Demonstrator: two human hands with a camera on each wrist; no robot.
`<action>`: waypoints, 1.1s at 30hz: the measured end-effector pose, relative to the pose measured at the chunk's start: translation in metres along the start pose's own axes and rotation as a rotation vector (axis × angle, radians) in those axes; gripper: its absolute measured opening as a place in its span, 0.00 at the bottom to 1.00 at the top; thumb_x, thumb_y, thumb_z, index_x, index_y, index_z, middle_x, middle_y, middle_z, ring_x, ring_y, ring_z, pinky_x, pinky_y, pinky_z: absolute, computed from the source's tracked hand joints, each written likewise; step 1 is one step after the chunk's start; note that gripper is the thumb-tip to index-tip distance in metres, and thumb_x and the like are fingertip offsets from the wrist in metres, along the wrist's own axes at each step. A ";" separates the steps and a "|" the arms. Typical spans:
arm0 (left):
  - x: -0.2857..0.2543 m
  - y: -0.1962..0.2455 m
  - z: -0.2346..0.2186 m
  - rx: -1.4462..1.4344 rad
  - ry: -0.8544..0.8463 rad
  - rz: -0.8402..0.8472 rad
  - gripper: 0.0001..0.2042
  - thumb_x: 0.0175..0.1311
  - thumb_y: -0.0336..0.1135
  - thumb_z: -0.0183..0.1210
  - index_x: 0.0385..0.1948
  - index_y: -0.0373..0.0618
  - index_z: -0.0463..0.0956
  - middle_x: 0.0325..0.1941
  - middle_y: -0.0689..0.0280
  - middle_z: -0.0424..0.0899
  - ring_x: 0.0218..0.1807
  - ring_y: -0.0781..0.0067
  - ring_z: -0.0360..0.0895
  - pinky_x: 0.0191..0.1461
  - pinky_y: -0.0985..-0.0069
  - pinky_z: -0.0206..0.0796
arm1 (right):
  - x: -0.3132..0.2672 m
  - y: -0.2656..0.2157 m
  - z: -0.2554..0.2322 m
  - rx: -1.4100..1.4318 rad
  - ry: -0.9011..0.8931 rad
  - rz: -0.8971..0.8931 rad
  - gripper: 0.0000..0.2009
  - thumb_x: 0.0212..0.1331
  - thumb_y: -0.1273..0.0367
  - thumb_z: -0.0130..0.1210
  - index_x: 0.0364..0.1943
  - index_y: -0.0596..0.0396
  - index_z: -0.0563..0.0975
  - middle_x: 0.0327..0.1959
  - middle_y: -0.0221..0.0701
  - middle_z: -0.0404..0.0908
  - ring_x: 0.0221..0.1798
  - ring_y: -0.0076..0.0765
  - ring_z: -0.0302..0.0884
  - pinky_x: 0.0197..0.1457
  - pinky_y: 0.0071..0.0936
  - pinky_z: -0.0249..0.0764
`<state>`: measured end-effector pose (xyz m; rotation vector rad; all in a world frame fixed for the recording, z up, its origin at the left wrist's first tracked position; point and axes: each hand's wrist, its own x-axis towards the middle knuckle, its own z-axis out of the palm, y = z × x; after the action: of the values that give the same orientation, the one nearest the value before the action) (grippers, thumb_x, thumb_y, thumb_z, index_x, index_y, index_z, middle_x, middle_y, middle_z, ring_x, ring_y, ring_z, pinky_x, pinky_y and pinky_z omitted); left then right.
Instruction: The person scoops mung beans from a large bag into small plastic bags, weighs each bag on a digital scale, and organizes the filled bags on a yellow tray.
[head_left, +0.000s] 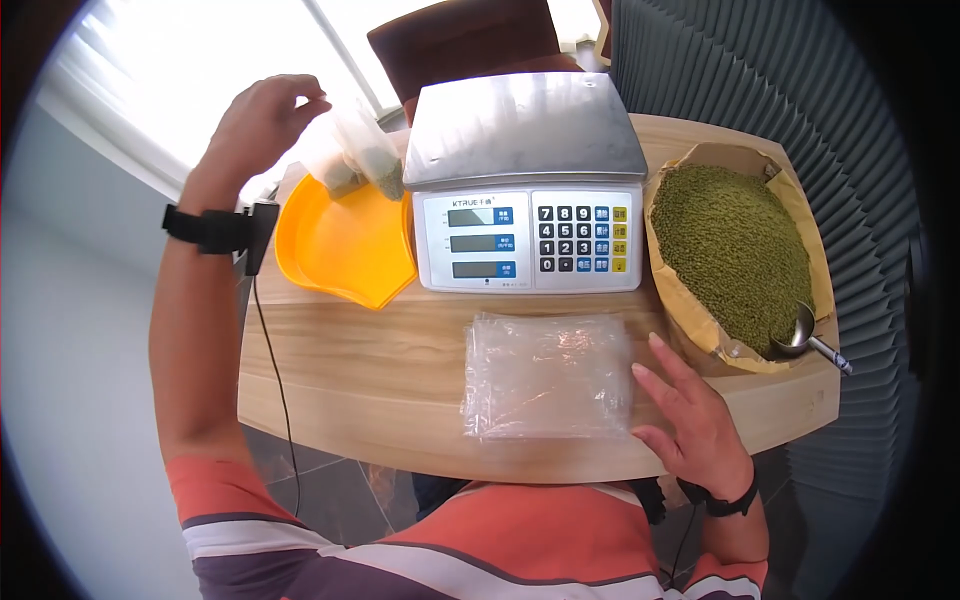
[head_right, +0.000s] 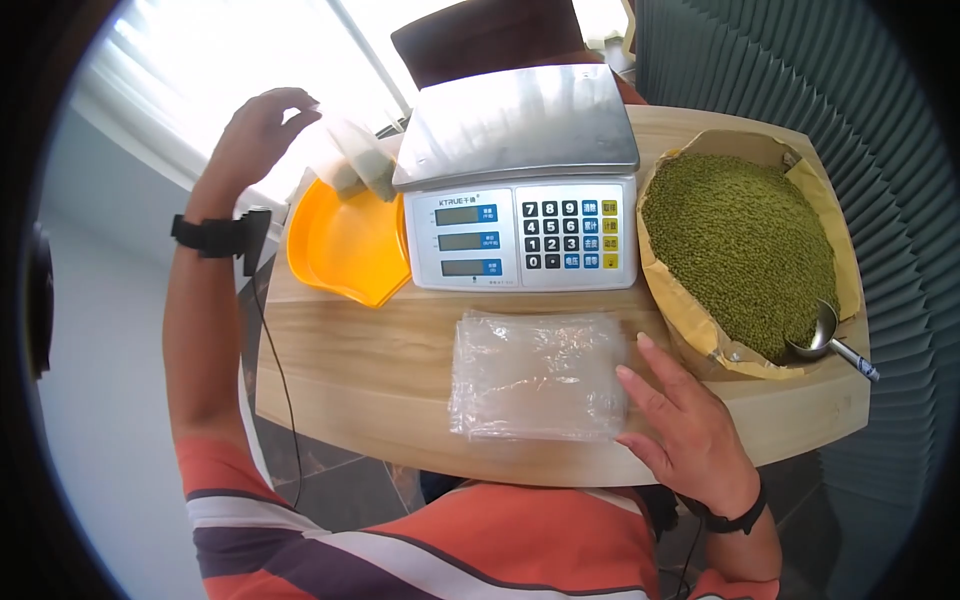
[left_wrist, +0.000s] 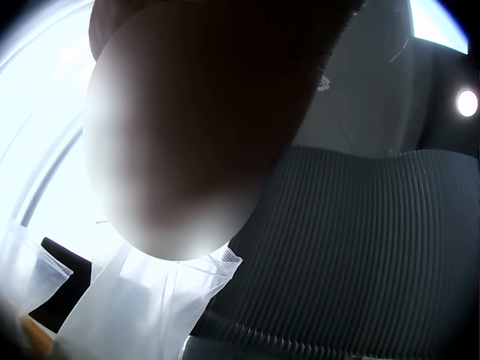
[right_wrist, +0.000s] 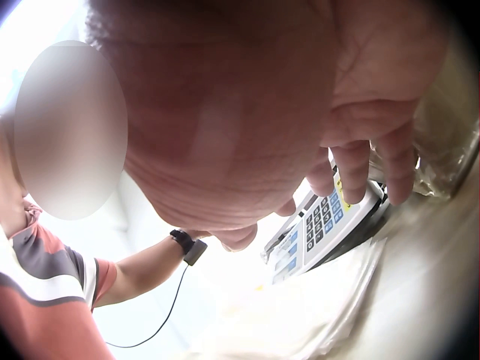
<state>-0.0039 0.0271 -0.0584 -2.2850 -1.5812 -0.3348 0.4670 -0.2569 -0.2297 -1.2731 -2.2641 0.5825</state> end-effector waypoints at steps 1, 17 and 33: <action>0.001 0.001 -0.015 -0.077 -0.031 0.039 0.11 0.79 0.39 0.66 0.47 0.39 0.87 0.46 0.60 0.92 0.45 0.61 0.85 0.55 0.67 0.78 | 0.000 -0.001 0.000 0.007 0.006 -0.005 0.37 0.60 0.65 0.76 0.76 0.52 0.76 0.83 0.54 0.67 0.77 0.66 0.75 0.75 0.49 0.78; -0.029 0.157 -0.104 -0.678 -0.042 0.073 0.14 0.82 0.47 0.61 0.41 0.46 0.82 0.35 0.70 0.87 0.32 0.81 0.87 0.28 0.83 0.73 | 0.074 -0.018 0.044 1.120 0.300 0.120 0.45 0.76 0.51 0.67 0.88 0.53 0.56 0.78 0.44 0.75 0.77 0.45 0.76 0.76 0.43 0.75; -0.020 0.279 -0.090 -0.966 -0.449 0.163 0.14 0.85 0.43 0.60 0.43 0.39 0.84 0.35 0.64 0.90 0.33 0.82 0.86 0.42 0.80 0.78 | 0.094 -0.006 0.005 1.757 0.781 0.242 0.18 0.85 0.49 0.53 0.61 0.45 0.73 0.50 0.26 0.85 0.43 0.27 0.89 0.29 0.32 0.80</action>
<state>0.2500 -0.1162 -0.0238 -3.3946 -1.6123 -0.6974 0.4172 -0.1790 -0.2116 -0.5303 -0.4010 1.3362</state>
